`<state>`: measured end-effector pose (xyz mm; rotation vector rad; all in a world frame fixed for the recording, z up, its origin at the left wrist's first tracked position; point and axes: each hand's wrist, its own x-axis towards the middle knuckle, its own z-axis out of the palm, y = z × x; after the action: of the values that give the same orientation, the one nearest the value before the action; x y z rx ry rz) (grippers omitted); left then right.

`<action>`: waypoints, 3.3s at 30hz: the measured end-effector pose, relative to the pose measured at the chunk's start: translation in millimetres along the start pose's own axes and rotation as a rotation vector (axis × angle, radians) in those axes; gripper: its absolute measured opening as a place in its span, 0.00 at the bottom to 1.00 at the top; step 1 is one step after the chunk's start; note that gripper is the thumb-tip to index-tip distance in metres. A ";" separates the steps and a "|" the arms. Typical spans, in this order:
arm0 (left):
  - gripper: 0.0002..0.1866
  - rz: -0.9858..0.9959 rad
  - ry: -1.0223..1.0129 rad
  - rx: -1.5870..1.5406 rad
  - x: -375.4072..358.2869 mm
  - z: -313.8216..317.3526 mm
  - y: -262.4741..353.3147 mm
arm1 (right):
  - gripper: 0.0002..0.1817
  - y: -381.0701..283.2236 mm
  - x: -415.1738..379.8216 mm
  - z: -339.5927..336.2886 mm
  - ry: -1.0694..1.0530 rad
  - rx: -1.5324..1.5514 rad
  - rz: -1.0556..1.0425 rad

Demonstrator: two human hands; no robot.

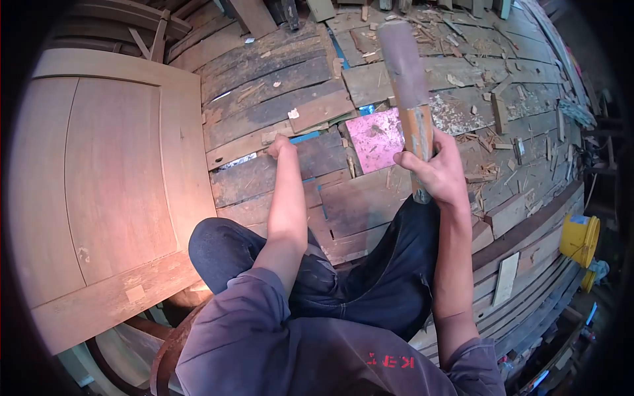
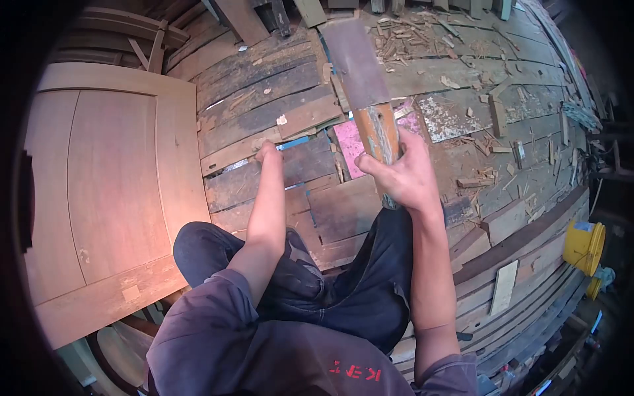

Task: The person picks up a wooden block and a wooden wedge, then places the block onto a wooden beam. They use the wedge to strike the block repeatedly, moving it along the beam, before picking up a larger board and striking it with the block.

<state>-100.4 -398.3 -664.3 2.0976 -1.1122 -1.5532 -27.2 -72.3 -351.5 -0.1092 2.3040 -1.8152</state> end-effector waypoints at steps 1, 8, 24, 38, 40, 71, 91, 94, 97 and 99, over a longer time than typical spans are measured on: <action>0.30 -0.008 0.001 -0.025 1.9 2.5 0.9 | 0.17 5.2 1.0 -2.4 -0.007 -0.023 0.002; 0.24 0.199 0.021 -0.218 11.4 4.4 14.7 | 0.16 9.7 -2.7 -10.7 0.020 -0.062 0.020; 0.21 1.184 -1.159 0.199 -126.9 52.5 68.2 | 0.22 16.7 -4.3 -16.7 0.126 0.070 -0.045; 0.35 1.345 -1.191 0.477 -137.3 94.1 -44.1 | 0.17 26.6 -5.7 -40.6 0.062 -0.032 -0.024; 0.38 1.363 -1.050 0.541 -118.2 97.5 -35.7 | 0.17 24.6 -6.7 -41.9 0.057 -0.015 -0.018; 0.24 1.693 -0.400 1.172 -2.6 47.2 84.2 | 0.21 27.3 0.9 -28.4 0.053 -0.011 -0.036; 0.22 2.090 -0.492 1.296 -28.4 26.3 -41.4 | 0.20 33.2 1.1 -37.2 0.073 -0.078 -0.055; 0.23 2.022 -0.630 1.205 -47.3 6.8 -50.3 | 0.21 19.3 -5.0 -36.2 0.074 -0.066 -0.027; 0.24 2.011 -0.730 1.118 -65.4 2.3 -53.6 | 0.21 22.1 -4.7 -37.6 0.081 -0.068 -0.030; 0.24 2.011 -0.754 1.148 -82.1 9.1 -52.5 | 0.21 26.7 -3.8 -37.9 0.071 -0.019 -0.046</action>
<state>-97.0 -302.3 -646.0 -0.4226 -3.0218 -0.3397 -29.4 -29.1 -368.6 -0.1036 2.3867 -1.8484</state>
